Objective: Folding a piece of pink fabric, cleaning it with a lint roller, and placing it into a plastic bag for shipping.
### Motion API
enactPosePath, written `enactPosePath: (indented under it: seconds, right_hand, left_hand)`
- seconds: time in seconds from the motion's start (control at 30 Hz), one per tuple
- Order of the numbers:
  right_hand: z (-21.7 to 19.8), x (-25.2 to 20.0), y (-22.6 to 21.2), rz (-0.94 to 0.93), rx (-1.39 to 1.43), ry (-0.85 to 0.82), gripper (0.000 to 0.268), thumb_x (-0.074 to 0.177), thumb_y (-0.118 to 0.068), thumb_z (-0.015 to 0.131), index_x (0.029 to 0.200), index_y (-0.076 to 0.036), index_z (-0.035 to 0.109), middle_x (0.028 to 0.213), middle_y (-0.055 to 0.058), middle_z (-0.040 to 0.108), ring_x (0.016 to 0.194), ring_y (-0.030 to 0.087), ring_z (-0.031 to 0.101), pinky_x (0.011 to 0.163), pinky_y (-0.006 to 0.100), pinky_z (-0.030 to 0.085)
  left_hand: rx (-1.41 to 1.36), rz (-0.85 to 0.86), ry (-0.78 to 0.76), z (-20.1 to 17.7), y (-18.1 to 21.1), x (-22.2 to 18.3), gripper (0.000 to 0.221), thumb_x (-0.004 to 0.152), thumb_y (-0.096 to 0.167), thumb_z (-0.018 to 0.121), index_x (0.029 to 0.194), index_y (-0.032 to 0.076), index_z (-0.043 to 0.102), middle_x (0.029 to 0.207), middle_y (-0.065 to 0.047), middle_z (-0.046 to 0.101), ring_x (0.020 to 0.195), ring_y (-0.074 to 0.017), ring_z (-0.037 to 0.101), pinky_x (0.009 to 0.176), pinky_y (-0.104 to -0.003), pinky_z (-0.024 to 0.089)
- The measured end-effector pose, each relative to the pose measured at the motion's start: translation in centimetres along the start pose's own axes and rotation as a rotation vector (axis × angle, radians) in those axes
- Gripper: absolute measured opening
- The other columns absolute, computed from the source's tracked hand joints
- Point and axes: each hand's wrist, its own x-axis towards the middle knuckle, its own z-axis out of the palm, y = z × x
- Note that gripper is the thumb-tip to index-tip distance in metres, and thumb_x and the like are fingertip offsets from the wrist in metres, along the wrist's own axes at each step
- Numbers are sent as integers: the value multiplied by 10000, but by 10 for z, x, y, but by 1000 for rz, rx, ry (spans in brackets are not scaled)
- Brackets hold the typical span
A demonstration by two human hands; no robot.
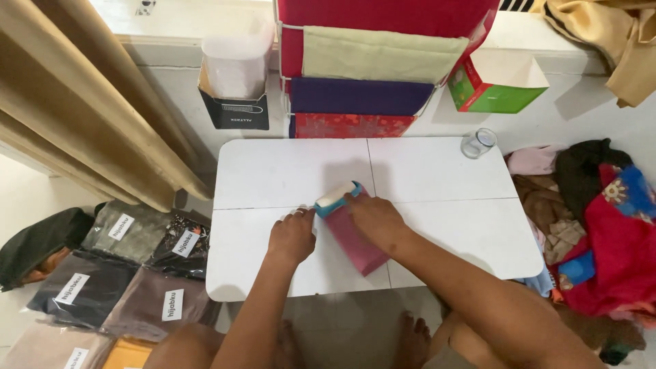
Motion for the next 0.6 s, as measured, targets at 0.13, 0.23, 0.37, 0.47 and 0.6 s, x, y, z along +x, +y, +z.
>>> enactPosePath:
  seconds: [0.13, 0.23, 0.37, 0.47, 0.6]
  right_hand:
    - [14, 3, 16, 40, -35, -54, 348, 1008, -84, 366, 1018, -4, 705, 768, 161, 696, 702, 325, 736, 616, 437, 606]
    - [0, -1, 8, 52, -45, -51, 342, 1007, -76, 379, 1088, -4, 704, 811, 177, 712, 735, 337, 742, 638, 451, 610]
    - [-14, -3, 5, 61, -6, -68, 353, 1023, -99, 369, 1197, 1, 659, 890, 206, 703, 791, 355, 738, 696, 504, 611]
    - [-11, -17, 20, 117, -34, -88, 356, 1002, -106, 397, 1217, -22, 668, 896, 216, 720, 797, 381, 753, 713, 517, 623]
    - [0, -18, 37, 145, -94, -97, 382, 989, -108, 405, 1266, -17, 652, 918, 229, 725, 814, 402, 759, 709, 525, 624]
  left_hand:
    - [7, -6, 11, -8, 5, -5, 572, 938, 130, 552, 1508, 108, 506, 1449, -149, 594, 1293, -291, 610, 1017, -452, 533]
    - [-9, 12, 5, 0, 5, 0, 561, 940, 125, 548, 1499, 100, 514, 1433, -152, 608, 1284, -298, 619, 1011, -456, 538]
    - [9, -40, 40, 0, 6, 4, 561, 931, 146, 563, 1489, 103, 518, 1422, -148, 612, 1276, -288, 625, 1006, -450, 540]
    - [21, -71, 84, 3, 6, 5, 527, 935, 135, 564, 1460, 90, 540, 1405, -151, 622, 1271, -282, 631, 1002, -442, 545]
    - [-28, -66, 95, -11, 13, 2, 514, 937, 117, 556, 1448, 79, 536, 1412, -166, 611, 1287, -302, 618, 1011, -454, 539]
